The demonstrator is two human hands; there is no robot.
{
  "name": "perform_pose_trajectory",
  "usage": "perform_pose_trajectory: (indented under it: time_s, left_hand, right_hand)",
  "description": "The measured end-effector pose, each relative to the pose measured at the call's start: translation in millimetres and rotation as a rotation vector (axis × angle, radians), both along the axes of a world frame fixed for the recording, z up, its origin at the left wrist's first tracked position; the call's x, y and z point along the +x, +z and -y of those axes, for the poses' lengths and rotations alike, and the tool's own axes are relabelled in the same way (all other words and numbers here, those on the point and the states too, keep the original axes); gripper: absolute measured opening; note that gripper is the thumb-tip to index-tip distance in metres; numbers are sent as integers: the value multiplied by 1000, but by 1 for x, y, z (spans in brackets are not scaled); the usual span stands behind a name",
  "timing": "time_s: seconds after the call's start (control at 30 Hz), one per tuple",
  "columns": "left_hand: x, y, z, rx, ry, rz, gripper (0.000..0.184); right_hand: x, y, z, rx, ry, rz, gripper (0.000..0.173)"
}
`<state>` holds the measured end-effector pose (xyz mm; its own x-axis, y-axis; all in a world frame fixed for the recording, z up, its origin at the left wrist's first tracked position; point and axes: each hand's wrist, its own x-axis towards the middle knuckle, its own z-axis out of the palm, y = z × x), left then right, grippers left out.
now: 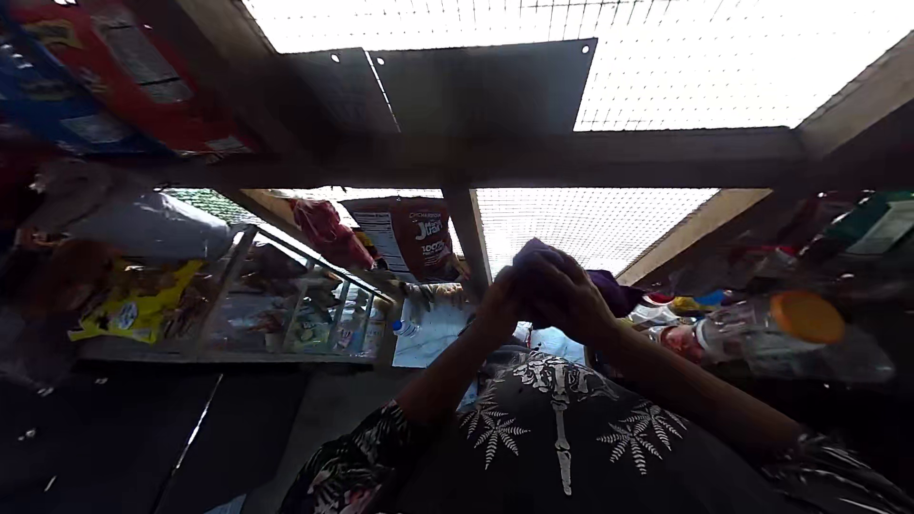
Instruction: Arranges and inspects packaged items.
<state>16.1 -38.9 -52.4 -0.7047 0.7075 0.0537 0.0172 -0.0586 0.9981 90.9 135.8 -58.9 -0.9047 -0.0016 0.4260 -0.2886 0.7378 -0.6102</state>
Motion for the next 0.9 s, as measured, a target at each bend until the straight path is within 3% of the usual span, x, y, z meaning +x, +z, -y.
perform_pose_trajectory:
  time_s: [0.13,0.33,0.47,0.53,0.6,0.67,0.77,0.9]
  left_hand:
    - [-13,-7,5,3,-8,-91,10]
    - [-18,-26,16,-18,-45,-97,10]
    - [-18,-27,18,-26,-67,-83,12]
    - [-16,-26,15,8,-56,-54,11]
    - [-15,-20,10,10,-34,-28,12]
    - [-17,-13,8,2,-49,-85,13]
    - [-26,-13,11,13,-73,-192,11]
    - [-34,-21,17,-44,-134,-316,9]
  right_hand:
    - [14,-21,-17,-47,-28,-24,42]
    - [55,-61,-45,-84,-79,39,26]
    - [61,-47,-53,-254,-3,164,28]
    - [61,-33,-43,-407,39,254,47]
    - [56,-17,-30,-409,-25,417,65]
    - [47,-5,-26,-321,-80,565,64]
    - [46,-3,-50,-189,-1,617,58]
    - [68,14,-83,-176,-88,537,45]
